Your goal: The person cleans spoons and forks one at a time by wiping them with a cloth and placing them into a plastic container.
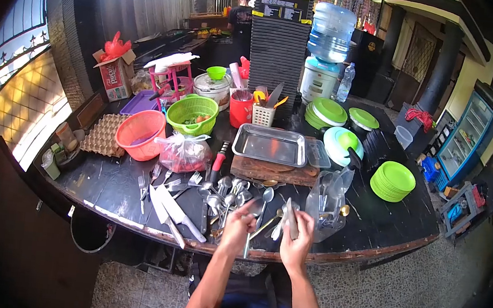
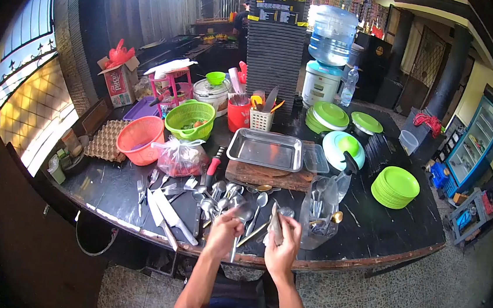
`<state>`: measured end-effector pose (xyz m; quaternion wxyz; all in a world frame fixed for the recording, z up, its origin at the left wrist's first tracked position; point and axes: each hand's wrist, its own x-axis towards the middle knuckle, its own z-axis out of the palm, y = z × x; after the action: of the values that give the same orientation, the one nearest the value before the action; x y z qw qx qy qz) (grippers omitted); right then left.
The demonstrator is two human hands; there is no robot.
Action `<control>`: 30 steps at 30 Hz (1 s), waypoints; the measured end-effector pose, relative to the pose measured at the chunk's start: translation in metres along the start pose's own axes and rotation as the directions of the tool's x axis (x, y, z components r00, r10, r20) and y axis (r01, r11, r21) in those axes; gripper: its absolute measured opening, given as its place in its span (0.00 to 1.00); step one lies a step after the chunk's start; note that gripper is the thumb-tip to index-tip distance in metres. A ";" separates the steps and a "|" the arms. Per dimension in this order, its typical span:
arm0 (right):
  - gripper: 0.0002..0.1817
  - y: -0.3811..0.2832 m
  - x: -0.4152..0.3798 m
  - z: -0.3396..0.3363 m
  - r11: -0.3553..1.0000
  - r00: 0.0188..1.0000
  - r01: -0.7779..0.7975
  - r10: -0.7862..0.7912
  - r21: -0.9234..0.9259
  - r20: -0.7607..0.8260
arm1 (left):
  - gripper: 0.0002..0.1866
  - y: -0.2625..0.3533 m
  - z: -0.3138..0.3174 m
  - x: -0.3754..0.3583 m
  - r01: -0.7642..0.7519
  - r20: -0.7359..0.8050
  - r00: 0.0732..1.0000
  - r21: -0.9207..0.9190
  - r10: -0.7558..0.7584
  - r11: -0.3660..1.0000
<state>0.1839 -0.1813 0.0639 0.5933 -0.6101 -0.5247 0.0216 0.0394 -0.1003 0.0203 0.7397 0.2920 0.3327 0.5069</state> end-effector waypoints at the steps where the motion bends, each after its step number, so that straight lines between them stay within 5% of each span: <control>1: 0.18 0.002 0.001 0.004 1.000 1.000 -0.001 0.001 -0.002 -0.001 | 0.27 0.000 0.011 -0.008 0.013 0.050 0.999 0.175 -0.022 0.985; 4: 0.30 0.009 0.008 0.014 0.904 0.869 0.423 -0.383 -0.067 0.313 | 0.16 -0.014 0.037 -0.023 -0.103 0.120 0.990 0.319 0.068 0.942; 5: 0.29 0.003 0.004 0.017 0.946 0.911 0.322 -0.297 -0.043 0.285 | 0.11 -0.013 0.045 -0.028 -0.165 0.071 0.986 0.308 0.151 0.937; 7: 0.28 0.009 -0.001 0.023 0.942 0.920 0.335 -0.324 -0.014 0.222 | 0.11 -0.010 0.033 -0.021 0.030 0.084 0.995 0.226 -0.051 0.974; 9: 0.28 0.012 -0.004 0.025 0.942 0.918 0.337 -0.329 0.000 0.221 | 0.08 -0.005 0.029 -0.022 0.079 0.056 0.994 0.188 -0.091 0.979; 15: 0.31 0.031 -0.015 0.022 0.933 0.896 0.358 -0.331 -0.042 0.296 | 0.11 -0.023 0.019 -0.016 0.004 -0.037 0.999 0.177 0.003 0.984; 19: 0.31 0.028 -0.018 0.016 0.934 0.914 0.344 -0.308 -0.101 0.264 | 0.18 -0.023 0.018 -0.018 -0.090 0.105 0.993 0.306 0.060 0.948; 25: 0.24 0.026 -0.013 0.006 0.975 0.908 0.194 -0.135 -0.112 0.397 | 0.21 -0.027 0.017 -0.005 -0.188 -0.048 0.972 0.417 0.228 0.889; 27: 0.20 0.026 -0.005 0.005 0.993 0.979 0.065 -0.044 -0.101 0.199 | 0.17 -0.025 0.018 -0.005 -0.205 -0.080 0.960 0.457 0.270 0.866; 30: 0.23 0.020 0.005 0.004 0.985 0.982 0.171 -0.173 -0.032 -0.076 | 0.18 -0.014 0.025 -0.011 -0.170 -0.130 0.963 0.380 0.234 0.909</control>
<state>0.1960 -0.1701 0.0506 0.6052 -0.5703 -0.5521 -0.0604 0.0640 -0.1170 0.0271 0.5841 0.4123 0.4519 0.5336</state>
